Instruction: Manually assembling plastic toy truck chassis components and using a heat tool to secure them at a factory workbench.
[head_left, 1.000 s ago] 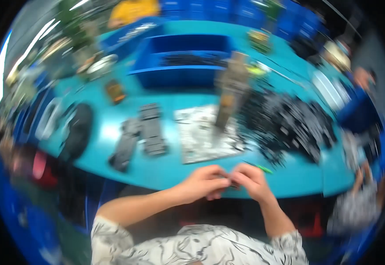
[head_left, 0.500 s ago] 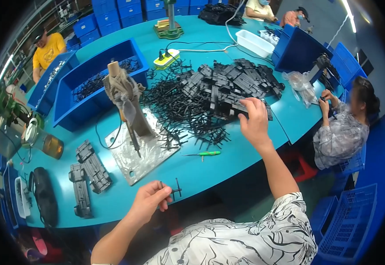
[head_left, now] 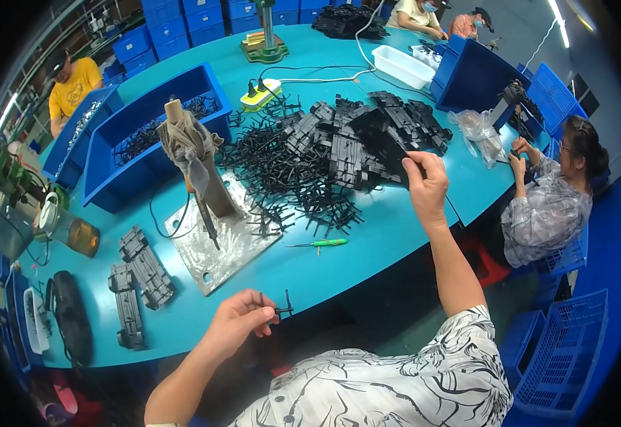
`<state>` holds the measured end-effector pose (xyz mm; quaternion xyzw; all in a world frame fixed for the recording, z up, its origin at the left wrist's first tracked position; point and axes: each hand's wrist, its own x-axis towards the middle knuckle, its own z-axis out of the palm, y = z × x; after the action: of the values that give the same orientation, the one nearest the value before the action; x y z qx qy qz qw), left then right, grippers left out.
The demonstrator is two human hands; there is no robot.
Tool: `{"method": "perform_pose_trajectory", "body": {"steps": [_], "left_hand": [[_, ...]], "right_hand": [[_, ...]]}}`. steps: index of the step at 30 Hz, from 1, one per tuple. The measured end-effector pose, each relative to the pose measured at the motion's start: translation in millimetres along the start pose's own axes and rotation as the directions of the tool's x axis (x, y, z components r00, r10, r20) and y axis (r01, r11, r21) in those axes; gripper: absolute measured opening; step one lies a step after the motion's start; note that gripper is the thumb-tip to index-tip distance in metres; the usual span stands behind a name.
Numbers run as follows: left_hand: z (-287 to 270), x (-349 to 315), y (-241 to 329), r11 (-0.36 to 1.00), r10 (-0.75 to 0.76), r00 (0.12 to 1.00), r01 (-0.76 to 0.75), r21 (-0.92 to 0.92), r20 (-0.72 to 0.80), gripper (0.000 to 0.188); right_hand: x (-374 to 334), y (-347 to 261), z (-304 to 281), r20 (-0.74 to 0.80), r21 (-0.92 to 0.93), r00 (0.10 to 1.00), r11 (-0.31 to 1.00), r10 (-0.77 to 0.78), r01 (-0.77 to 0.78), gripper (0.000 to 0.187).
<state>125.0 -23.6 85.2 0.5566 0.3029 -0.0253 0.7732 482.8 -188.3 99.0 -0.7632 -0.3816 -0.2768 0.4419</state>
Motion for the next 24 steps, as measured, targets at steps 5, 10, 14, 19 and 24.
{"method": "perform_pose_trajectory", "body": {"steps": [5, 10, 14, 19, 24], "left_hand": [[-6, -4, -3, 0.997, 0.075, 0.990, -0.075, -0.005, 0.117, 0.015], [0, -15, 12, 0.980, 0.198, 0.977, -0.198, -0.004, 0.073, 0.016], [9, -10, 16, 0.967, 0.256, 0.959, -0.255, -0.018, 0.123, 0.015], [21, -8, 4, 0.959, 0.279, 0.954, -0.270, -0.088, 0.112, 0.015], [24, -6, -2, 0.956, 0.291, 0.955, -0.288, -0.055, 0.059, 0.017]], "right_hand": [[-16, -26, -4, 0.434, 0.658, 0.760, 0.406, 0.484, -0.634, 0.009], [-35, -53, -5, 0.778, 0.495, 0.521, 0.168, 0.351, -0.853, 0.010], [-63, -80, 12, 0.880, 0.440, 0.412, -0.079, 0.236, -0.894, 0.009], [-106, -122, 28, 0.868, 0.489, 0.446, -0.227, 0.217, -0.842, 0.012], [-128, -149, 32, 0.867, 0.498, 0.452, -0.341, 0.210, -0.797, 0.012]]}}
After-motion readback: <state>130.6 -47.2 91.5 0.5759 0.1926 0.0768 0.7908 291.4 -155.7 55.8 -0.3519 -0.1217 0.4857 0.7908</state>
